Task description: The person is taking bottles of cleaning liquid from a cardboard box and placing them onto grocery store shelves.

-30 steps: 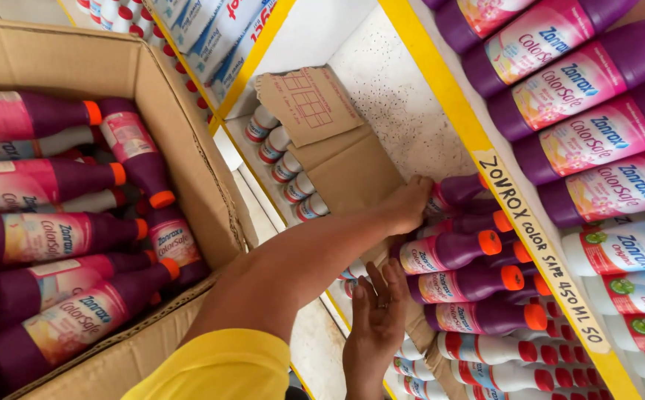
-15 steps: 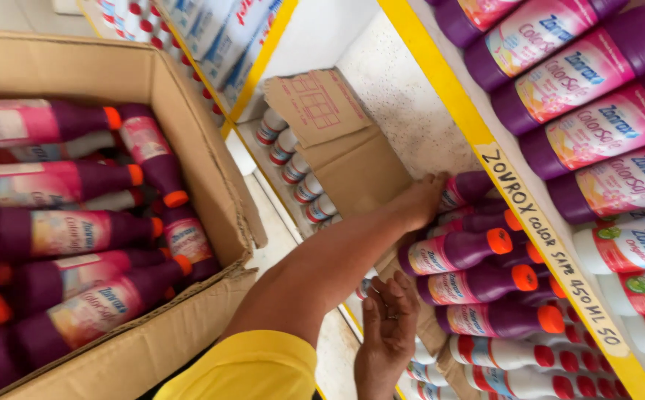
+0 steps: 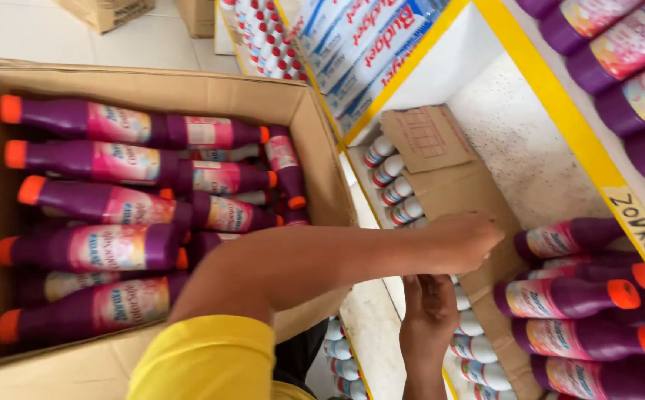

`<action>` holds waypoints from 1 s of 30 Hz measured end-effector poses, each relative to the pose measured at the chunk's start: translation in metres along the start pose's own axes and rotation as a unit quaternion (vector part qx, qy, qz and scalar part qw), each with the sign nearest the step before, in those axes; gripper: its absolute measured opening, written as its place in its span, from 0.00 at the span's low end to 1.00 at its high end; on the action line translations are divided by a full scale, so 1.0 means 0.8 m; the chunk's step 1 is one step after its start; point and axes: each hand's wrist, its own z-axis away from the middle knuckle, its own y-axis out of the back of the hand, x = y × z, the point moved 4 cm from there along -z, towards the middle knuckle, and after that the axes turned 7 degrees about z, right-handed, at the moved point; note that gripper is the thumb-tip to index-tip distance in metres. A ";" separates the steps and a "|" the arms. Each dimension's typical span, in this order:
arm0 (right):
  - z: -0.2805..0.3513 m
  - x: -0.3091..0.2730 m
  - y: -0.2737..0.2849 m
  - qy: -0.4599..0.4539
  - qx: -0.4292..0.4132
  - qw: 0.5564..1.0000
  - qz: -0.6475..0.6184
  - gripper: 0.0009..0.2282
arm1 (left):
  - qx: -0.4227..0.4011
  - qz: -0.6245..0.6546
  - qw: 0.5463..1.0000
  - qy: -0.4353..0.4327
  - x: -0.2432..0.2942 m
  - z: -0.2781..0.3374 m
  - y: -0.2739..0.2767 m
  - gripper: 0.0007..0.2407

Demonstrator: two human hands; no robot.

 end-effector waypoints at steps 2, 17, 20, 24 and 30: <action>-0.010 0.021 -0.007 0.016 -0.014 1.000 0.014 0.07 | 0.024 -0.041 0.999 -0.024 0.004 0.041 0.042 0.07; -0.064 -0.071 -0.187 0.169 -0.195 0.907 0.332 0.08 | 0.000 -0.303 0.951 0.068 -0.164 0.241 0.203 0.10; -0.058 -0.073 -0.185 0.166 -0.202 0.905 0.336 0.07 | -0.061 -0.381 0.920 0.068 -0.175 0.245 0.184 0.09; -0.056 -0.070 -0.185 0.146 -0.213 0.904 0.342 0.08 | -0.102 -0.512 0.853 0.028 -0.190 0.243 0.169 0.09; -0.054 -0.068 -0.182 0.161 -0.209 0.904 0.336 0.08 | -0.083 -0.539 0.838 0.003 -0.155 0.245 0.187 0.11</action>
